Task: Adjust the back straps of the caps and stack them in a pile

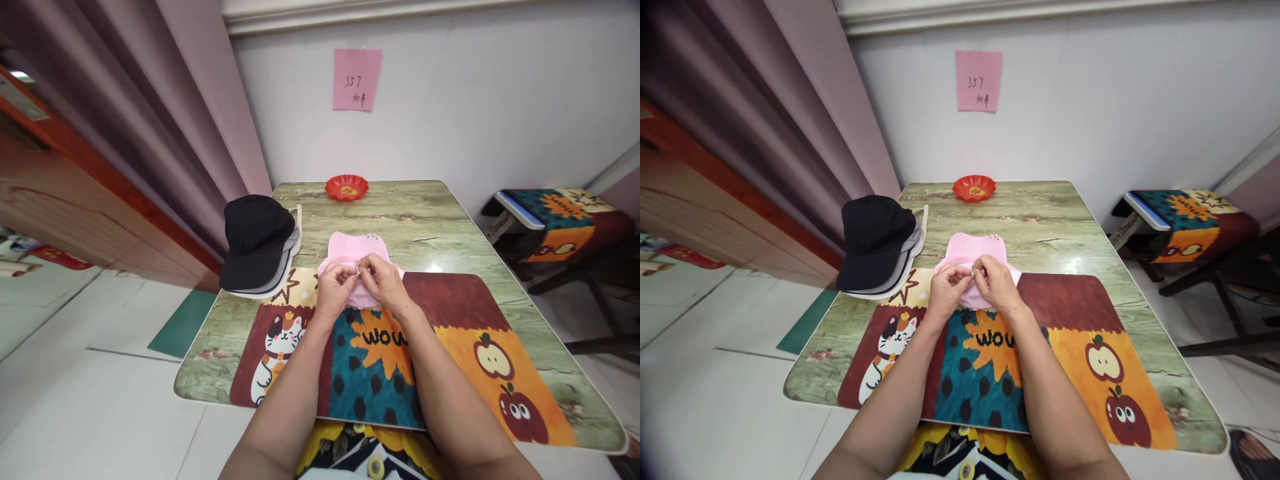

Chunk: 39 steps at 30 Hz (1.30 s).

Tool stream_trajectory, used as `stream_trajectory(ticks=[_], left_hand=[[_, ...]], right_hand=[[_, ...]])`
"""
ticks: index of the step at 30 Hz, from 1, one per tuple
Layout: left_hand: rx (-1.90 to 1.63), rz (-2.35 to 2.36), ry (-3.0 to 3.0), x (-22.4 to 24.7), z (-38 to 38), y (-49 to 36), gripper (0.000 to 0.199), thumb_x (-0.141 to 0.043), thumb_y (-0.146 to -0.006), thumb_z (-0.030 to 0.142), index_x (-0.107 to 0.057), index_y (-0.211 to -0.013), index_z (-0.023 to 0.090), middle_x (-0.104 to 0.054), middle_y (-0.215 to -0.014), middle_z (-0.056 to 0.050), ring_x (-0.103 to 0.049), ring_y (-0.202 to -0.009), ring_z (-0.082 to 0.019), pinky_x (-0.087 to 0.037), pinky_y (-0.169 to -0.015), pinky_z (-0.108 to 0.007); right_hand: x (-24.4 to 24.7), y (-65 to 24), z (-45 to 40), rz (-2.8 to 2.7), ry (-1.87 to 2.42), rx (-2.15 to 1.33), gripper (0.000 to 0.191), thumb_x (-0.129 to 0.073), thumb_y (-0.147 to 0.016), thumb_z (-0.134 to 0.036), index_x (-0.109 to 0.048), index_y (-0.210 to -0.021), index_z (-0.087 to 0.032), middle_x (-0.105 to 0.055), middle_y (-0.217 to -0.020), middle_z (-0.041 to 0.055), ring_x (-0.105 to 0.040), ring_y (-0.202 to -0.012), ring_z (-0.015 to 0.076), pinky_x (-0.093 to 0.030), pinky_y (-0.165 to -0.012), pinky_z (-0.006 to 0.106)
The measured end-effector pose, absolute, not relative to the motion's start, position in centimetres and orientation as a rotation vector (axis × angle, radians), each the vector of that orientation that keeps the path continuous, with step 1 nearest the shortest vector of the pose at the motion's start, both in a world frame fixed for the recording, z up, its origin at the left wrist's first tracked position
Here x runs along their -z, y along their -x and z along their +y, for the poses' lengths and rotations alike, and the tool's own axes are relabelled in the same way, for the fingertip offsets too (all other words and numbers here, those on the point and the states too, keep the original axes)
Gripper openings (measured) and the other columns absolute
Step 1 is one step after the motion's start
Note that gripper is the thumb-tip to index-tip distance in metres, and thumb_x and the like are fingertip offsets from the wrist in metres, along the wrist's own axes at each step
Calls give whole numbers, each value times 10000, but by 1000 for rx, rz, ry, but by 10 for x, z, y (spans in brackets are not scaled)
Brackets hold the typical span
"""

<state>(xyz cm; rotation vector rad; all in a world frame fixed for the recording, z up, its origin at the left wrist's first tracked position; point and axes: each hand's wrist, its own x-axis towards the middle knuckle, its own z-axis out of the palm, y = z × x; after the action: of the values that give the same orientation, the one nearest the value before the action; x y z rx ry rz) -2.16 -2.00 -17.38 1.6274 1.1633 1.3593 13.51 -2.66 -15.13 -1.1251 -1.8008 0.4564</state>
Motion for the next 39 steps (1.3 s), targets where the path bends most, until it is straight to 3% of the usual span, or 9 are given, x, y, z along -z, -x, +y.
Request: stream_trajectory(ticks=[7, 15, 21, 26, 31, 39], left_hand=[[-1313, 1100, -1507, 167, -19, 24, 43, -670, -753, 187, -708, -765, 173, -656, -815, -28, -576, -692, -128, -471, -659, -256], [-1150, 952, -1245, 167, -15, 26, 144, -715, -726, 280, -642, -755, 159, -572, -652, 23, -466, -549, -91, -373, -532, -224], [-1179, 1005, -1312, 165, -16, 27, 144, -703, -728, 275, -618, -733, 159, -570, -694, 13, -485, -600, -96, -388, -557, -215], [-1220, 1050, -1370, 168, -15, 28, 77, -663, -723, 229, -621, -728, 164, -582, -717, 1, -506, -630, -112, -418, -591, -224], [-1249, 1084, -1440, 169, -13, 29, 57, -663, -726, 215, -629, -725, 170, -586, -734, -8, -531, -668, -128, -442, -628, -234], [-1280, 1110, -1436, 168, -13, 29, 61, -670, -710, 203, -619, -695, 174, -591, -725, -1, -526, -650, -122, -444, -625, -235]], right_hand=[[155, -134, -27, -1814, 1100, -425, 84, -498, -903, -167, -520, -852, -230, -628, -822, 34, -580, -758, 181, -448, -726, 303], [158, -132, -25, -1862, 1075, -371, 96, -482, -910, -157, -505, -856, -233, -621, -832, 40, -590, -770, 188, -459, -732, 307], [156, -133, -27, -1869, 1072, -392, 68, -525, -892, -167, -541, -923, -225, -630, -858, 36, -596, -756, 181, -482, -722, 306], [155, -135, -27, -1888, 1017, -451, 379, -580, -824, -127, -570, -1192, -217, -679, -1062, 75, -654, -924, 208, -528, -822, 336], [157, -134, -25, -1945, 1021, -361, 238, -574, -863, -125, -639, -1073, -218, -682, -968, 71, -641, -849, 205, -526, -774, 333], [161, -133, -25, -1968, 1055, -337, 251, -587, -885, -142, -632, -1124, -208, -699, -1015, 83, -649, -831, 207, -532, -755, 330]])
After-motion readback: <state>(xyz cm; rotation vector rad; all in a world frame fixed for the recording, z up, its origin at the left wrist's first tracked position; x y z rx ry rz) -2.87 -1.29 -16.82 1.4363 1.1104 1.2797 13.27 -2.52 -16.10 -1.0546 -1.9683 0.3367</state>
